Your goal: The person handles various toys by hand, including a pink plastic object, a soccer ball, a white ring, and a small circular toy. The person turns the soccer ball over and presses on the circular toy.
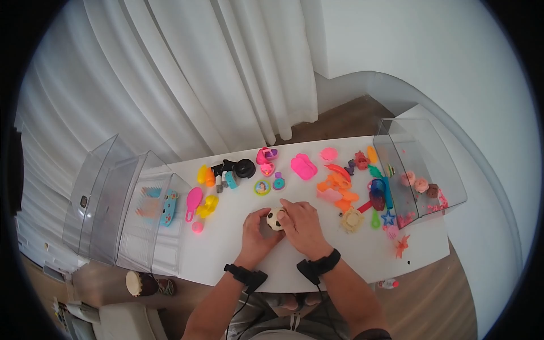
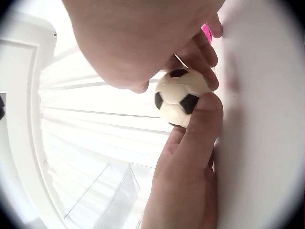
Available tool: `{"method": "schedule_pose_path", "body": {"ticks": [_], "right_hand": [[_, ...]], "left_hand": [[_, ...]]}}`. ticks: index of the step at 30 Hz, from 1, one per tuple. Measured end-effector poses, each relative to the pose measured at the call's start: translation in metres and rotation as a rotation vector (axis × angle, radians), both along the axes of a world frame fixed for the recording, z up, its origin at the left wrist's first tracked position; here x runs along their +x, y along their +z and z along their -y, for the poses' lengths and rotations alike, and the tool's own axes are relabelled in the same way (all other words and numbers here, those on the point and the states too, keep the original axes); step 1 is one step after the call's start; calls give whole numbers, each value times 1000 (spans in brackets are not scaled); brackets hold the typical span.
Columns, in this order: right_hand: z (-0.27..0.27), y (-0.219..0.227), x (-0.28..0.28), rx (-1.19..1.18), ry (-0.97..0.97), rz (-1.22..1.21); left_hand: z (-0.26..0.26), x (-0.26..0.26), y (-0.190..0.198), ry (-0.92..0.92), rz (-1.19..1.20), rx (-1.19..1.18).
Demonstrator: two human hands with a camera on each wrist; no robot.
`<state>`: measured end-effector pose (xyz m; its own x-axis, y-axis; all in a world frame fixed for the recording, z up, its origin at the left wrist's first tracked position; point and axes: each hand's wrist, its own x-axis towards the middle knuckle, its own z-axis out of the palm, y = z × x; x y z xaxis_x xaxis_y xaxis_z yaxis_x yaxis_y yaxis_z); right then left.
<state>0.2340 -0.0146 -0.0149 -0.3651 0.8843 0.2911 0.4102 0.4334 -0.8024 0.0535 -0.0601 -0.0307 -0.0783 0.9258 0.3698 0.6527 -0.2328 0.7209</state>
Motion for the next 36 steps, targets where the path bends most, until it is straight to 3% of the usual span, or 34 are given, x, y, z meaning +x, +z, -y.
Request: {"method": "schedule_pose_path", "body": {"ticks": [2, 6, 8, 15, 17, 27, 29, 36], "right_hand": [[6, 6, -4, 218, -66, 18], [1, -9, -3, 201, -69, 61], [-7, -11, 1, -57, 22, -118], [6, 1, -10, 199, -97, 96], [8, 7, -13, 36, -172, 13], [3, -13, -21, 105, -272, -23], [4, -11, -23, -36, -312, -54], [6, -4, -16, -141, -219, -87]], "left_hand": [[0, -1, -2, -5, 51, -45], [2, 1, -1, -5, 37, -14], [2, 1, 0, 1, 44, -13], [-2, 0, -10, -13, 1, 37], [-1, 0, -9, -27, -8, 68], [1, -1, -6, 4, -7, 97], [2, 0, -7, 3, -1, 117], [4, -3, -10, -11, 21, 133]]}}
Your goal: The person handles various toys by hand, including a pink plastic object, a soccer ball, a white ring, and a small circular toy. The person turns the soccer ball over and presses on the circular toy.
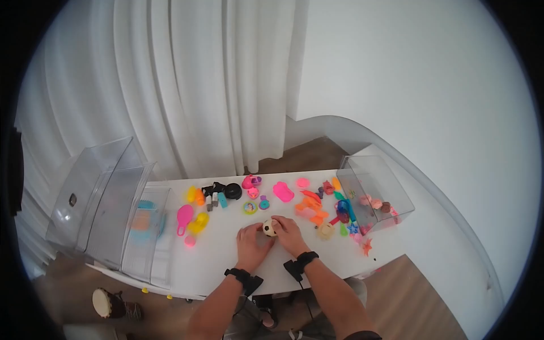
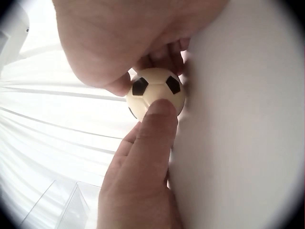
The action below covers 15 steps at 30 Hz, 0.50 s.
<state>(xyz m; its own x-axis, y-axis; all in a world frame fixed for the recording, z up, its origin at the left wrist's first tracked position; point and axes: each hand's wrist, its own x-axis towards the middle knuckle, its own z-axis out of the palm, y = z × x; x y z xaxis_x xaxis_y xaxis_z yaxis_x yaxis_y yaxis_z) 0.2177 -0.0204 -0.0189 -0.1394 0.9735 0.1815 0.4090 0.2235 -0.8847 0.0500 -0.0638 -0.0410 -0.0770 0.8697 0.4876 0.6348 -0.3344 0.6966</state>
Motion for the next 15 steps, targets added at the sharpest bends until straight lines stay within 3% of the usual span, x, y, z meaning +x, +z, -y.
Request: {"method": "schedule_pose_path", "body": {"ticks": [6, 12, 15], "right_hand": [[-10, -15, 11, 99, 151, 54], [-5, -7, 13, 128, 69, 26], [-3, -1, 13, 140, 23, -114]], "left_hand": [[-5, 3, -6, 49, -42, 43], [-6, 9, -1, 81, -193, 9], [-10, 10, -3, 77, -228, -37]]}}
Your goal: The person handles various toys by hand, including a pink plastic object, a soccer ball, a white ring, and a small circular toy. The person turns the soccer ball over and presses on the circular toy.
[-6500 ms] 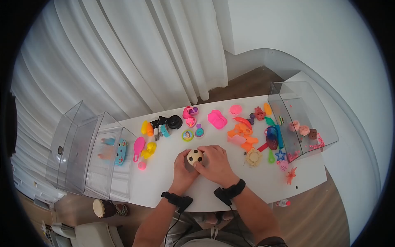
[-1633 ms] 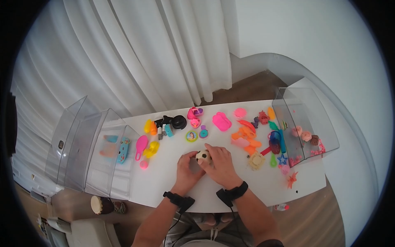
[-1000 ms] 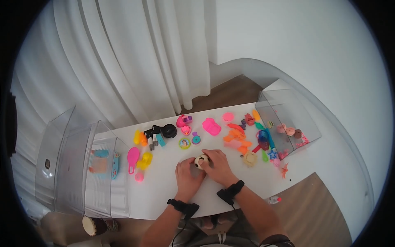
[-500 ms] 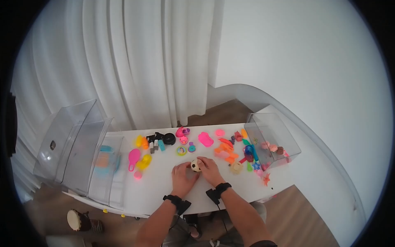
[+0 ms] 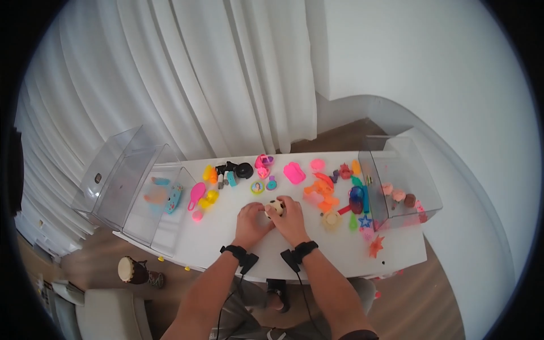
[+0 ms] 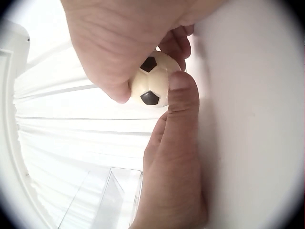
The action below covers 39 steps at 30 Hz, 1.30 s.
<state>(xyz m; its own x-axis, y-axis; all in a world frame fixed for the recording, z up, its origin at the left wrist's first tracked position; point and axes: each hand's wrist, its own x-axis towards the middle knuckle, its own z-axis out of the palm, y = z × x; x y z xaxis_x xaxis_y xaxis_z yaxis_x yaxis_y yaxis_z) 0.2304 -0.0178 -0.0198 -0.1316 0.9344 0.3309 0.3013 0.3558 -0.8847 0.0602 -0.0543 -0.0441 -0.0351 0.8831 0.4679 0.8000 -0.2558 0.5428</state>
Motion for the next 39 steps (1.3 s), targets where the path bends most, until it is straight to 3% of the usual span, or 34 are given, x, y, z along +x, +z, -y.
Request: {"method": "schedule_pose_path", "body": {"ticks": [3, 8, 16, 23, 25, 29, 36, 38, 39], "right_hand": [[-5, -10, 1, 153, -11, 15], [-4, -13, 0, 134, -48, -15], [3, 0, -5, 18, -46, -48], [1, 6, -16, -30, -45, 137], [2, 4, -19, -236, -7, -167], [-3, 2, -13, -273, 10, -27], [-14, -28, -9, -273, 87, -95], [-16, -31, -5, 13, 100, 89], [-15, -29, -1, -4, 82, 80]], "left_hand": [[0, 1, 5, -3, 8, -35], [-2, 0, 2, -9, 12, -26], [-3, -1, -3, -29, 58, -1], [2, -4, -2, -31, 148, -22], [2, -7, -2, -32, 167, 22], [4, -11, -2, -85, 223, -17], [5, -11, 8, -159, 211, -104], [-3, -16, 14, -211, 257, -135], [-10, -19, 14, -226, 250, -155]]}}
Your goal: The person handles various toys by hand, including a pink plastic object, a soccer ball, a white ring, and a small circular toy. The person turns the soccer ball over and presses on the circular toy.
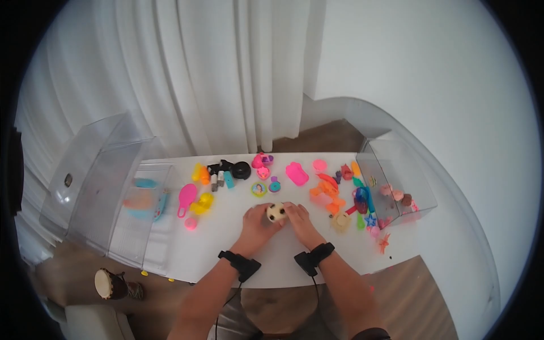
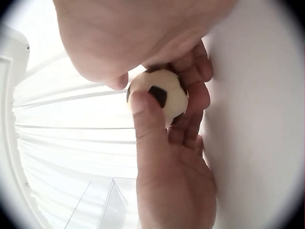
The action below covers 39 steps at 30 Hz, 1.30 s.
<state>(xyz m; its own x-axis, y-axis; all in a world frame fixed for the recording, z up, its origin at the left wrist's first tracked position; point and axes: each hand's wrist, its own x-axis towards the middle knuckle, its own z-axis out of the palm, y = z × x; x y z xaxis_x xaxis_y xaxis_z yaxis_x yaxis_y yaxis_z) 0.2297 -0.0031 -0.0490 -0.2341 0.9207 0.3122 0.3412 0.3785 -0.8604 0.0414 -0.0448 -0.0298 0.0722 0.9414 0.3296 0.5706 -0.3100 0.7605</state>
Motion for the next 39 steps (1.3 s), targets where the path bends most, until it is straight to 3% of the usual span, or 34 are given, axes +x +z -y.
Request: {"method": "schedule_pose_path", "body": {"ticks": [3, 5, 9, 11, 12, 14, 15, 17, 19, 26, 39], "right_hand": [[6, 44, 6, -208, 82, -50], [-9, 47, 15, -372, 286, 56], [-21, 56, 17, -456, 260, 53], [-25, 56, 8, -266, 248, -173], [-25, 55, 6, -283, 237, -191], [-27, 55, 3, -39, 322, -148], [-26, 54, 0, -54, 315, -154], [-22, 52, -3, 119, 301, 70], [-21, 50, -3, 98, 274, 107], [-15, 46, -4, 0, 160, 58], [-19, 40, -2, 80, 164, 50]], "left_hand": [[-10, 3, 18, -57, 411, -13], [-23, 1, 24, -105, 438, -61], [-40, -14, 30, -138, 415, -177], [-43, -19, 25, -137, 398, -220], [-43, -21, 22, -133, 440, -257], [-46, -20, 17, -132, 478, -308], [-46, -17, 14, -141, 517, -269], [-45, -18, 8, -145, 561, -244], [-44, -21, 3, -158, 442, -264], [-41, -39, 16, -175, 557, -269], [-45, -33, 17, -59, 613, -239]]}}
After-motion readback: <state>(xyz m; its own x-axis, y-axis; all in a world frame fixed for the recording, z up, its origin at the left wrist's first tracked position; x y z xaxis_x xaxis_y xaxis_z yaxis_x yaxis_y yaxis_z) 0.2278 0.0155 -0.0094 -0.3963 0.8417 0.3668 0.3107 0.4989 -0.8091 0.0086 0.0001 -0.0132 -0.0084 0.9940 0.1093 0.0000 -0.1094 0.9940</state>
